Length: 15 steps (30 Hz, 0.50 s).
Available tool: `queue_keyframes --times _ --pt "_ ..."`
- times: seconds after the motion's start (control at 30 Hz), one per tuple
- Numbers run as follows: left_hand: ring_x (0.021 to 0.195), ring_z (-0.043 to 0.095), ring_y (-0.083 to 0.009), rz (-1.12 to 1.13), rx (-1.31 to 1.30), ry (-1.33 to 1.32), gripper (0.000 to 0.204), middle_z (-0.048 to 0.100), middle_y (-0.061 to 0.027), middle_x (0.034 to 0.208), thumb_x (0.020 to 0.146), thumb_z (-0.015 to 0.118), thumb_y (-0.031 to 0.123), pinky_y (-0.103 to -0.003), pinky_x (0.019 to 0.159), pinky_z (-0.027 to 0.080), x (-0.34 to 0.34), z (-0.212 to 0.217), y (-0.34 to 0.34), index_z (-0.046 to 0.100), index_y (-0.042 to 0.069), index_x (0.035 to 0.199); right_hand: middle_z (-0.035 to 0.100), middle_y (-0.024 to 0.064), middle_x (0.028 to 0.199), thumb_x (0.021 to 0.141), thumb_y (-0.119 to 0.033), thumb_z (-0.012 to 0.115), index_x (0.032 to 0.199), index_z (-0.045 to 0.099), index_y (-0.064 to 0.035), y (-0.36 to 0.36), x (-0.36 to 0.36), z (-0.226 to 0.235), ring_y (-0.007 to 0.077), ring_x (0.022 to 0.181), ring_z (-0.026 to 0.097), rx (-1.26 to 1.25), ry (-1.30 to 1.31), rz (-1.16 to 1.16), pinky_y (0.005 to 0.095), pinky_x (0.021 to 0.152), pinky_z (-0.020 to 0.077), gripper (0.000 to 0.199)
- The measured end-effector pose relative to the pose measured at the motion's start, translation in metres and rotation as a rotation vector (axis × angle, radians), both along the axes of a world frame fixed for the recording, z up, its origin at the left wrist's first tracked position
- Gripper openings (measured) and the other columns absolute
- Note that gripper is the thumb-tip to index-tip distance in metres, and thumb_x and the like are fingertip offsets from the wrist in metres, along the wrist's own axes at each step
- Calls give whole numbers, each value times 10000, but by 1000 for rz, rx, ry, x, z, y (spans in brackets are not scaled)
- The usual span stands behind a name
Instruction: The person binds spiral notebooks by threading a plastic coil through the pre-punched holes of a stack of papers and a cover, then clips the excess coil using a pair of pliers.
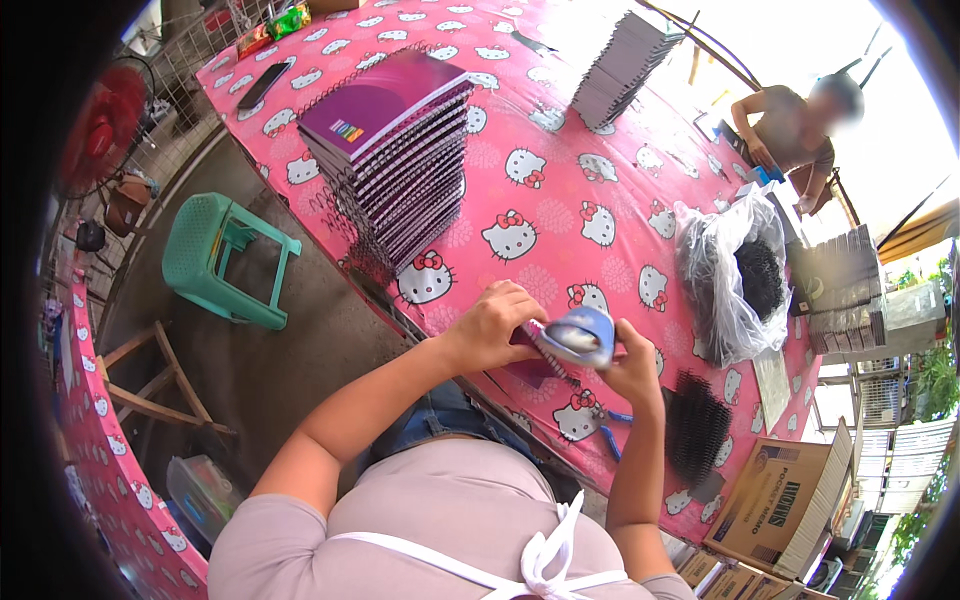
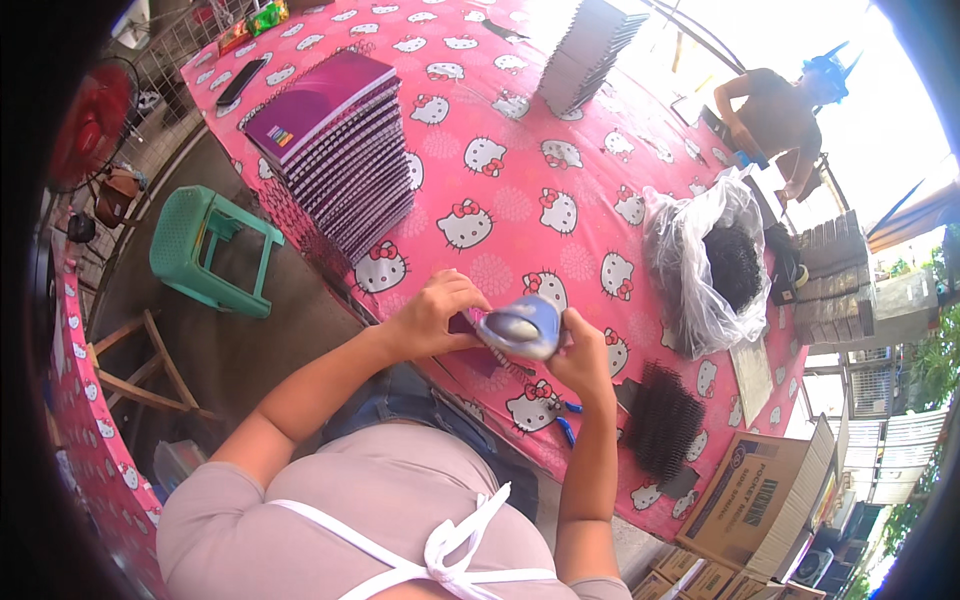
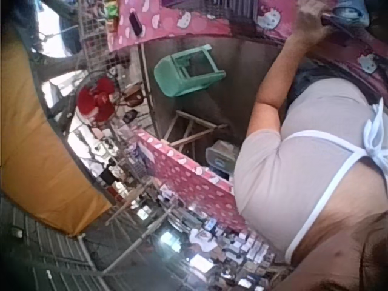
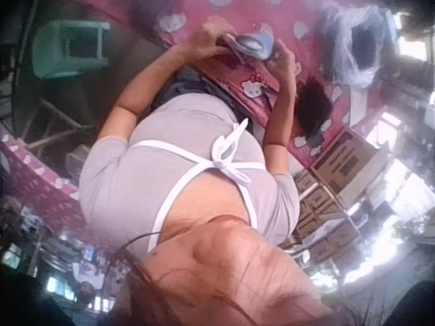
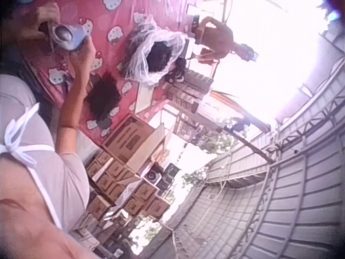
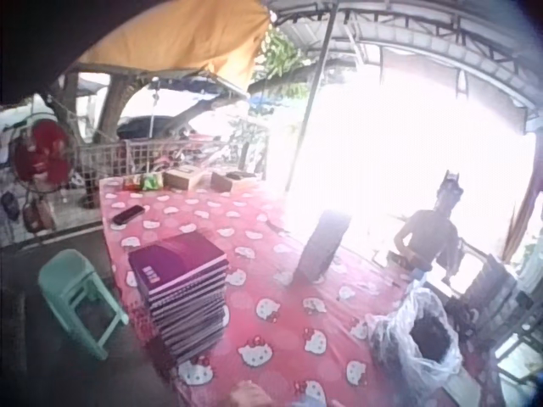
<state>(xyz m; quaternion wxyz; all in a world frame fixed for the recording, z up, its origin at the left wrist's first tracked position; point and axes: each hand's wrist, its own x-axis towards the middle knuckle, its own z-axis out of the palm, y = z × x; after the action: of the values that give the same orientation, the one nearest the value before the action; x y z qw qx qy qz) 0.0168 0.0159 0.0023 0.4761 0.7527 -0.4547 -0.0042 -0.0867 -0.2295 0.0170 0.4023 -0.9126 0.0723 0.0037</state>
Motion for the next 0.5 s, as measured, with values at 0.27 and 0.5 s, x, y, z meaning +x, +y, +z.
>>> queue_keyframes --times 0.27,0.5 --pt "1046 628 -202 77 -200 592 311 645 -98 1097 755 682 -79 -306 923 517 9 -9 33 641 -3 1054 615 76 721 694 -39 745 819 550 -10 23 24 12 74 712 552 77 -194 -74 262 622 466 233" --pt "938 650 -115 31 -385 868 282 693 -74 1013 809 626 -118 -242 878 527 16 -29 38 673 -19 1069 623 85 718 677 4 700 837 565 -20 36 37 17 127 728 624 284 -191 -36 293 620 493 210"
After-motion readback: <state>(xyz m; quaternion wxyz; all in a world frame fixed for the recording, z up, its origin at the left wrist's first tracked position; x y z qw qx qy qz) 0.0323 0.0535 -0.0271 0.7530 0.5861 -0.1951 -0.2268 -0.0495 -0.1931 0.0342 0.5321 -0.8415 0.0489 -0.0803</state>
